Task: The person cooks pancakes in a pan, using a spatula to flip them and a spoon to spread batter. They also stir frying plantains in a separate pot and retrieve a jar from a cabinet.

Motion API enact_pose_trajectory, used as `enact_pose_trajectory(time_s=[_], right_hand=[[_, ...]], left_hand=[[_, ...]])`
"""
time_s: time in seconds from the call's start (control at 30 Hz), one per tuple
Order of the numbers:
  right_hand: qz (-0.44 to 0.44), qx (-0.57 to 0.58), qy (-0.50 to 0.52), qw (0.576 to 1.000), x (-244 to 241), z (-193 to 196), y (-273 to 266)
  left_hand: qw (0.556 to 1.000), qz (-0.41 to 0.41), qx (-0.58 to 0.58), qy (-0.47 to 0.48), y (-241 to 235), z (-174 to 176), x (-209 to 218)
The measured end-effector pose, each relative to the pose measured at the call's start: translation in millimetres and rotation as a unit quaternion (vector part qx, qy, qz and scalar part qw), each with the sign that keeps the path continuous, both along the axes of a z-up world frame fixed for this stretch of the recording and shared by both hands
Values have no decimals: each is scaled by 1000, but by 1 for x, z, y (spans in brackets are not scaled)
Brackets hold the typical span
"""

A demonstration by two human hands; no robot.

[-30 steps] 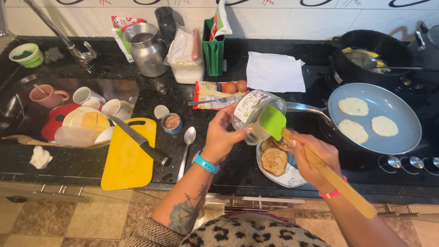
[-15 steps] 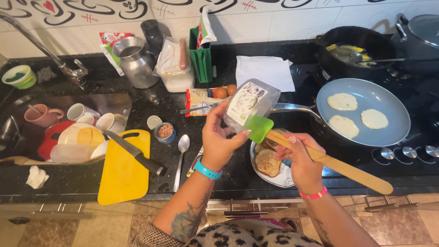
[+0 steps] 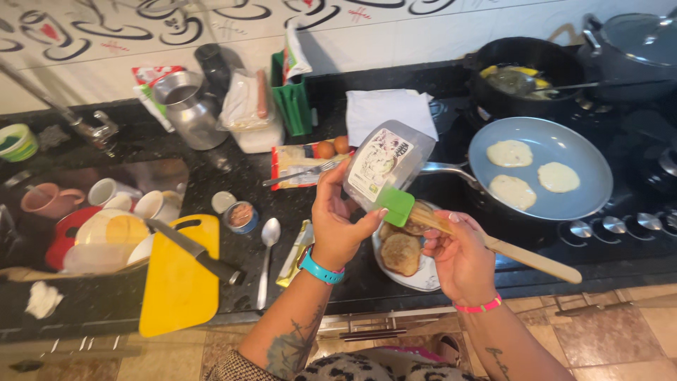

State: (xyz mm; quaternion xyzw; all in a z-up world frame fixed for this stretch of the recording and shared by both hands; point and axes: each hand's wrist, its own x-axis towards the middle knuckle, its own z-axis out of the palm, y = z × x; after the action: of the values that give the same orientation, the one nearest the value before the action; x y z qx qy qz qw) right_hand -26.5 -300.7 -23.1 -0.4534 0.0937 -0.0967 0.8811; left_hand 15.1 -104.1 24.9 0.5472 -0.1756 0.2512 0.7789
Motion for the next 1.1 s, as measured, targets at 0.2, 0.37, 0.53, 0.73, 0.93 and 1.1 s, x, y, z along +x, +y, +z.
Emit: enact_pose_trajectory(time_s=[0.2, 0.37, 0.53, 0.73, 0.93, 1.1], right_hand=[[-24, 24, 22, 999, 1, 13, -54], [-39, 41, 18, 998, 14, 32, -128], [-59, 26, -13, 998, 34, 52, -216], [-81, -12, -57, 995, 59, 66, -316], [-40, -246, -44, 968, 77, 55, -373], [61, -555, -105, 823, 76, 77, -367]], left_hand=[[998, -56, -33, -8, -60, 2, 13], [984, -100, -141, 38, -115, -13, 44], [945, -134, -249, 162, -191, -2, 46], [917, -76, -268, 286, -253, -8, 68], [898, 20, -309, 313, -237, -13, 68], [904, 84, -301, 292, -215, -14, 51]])
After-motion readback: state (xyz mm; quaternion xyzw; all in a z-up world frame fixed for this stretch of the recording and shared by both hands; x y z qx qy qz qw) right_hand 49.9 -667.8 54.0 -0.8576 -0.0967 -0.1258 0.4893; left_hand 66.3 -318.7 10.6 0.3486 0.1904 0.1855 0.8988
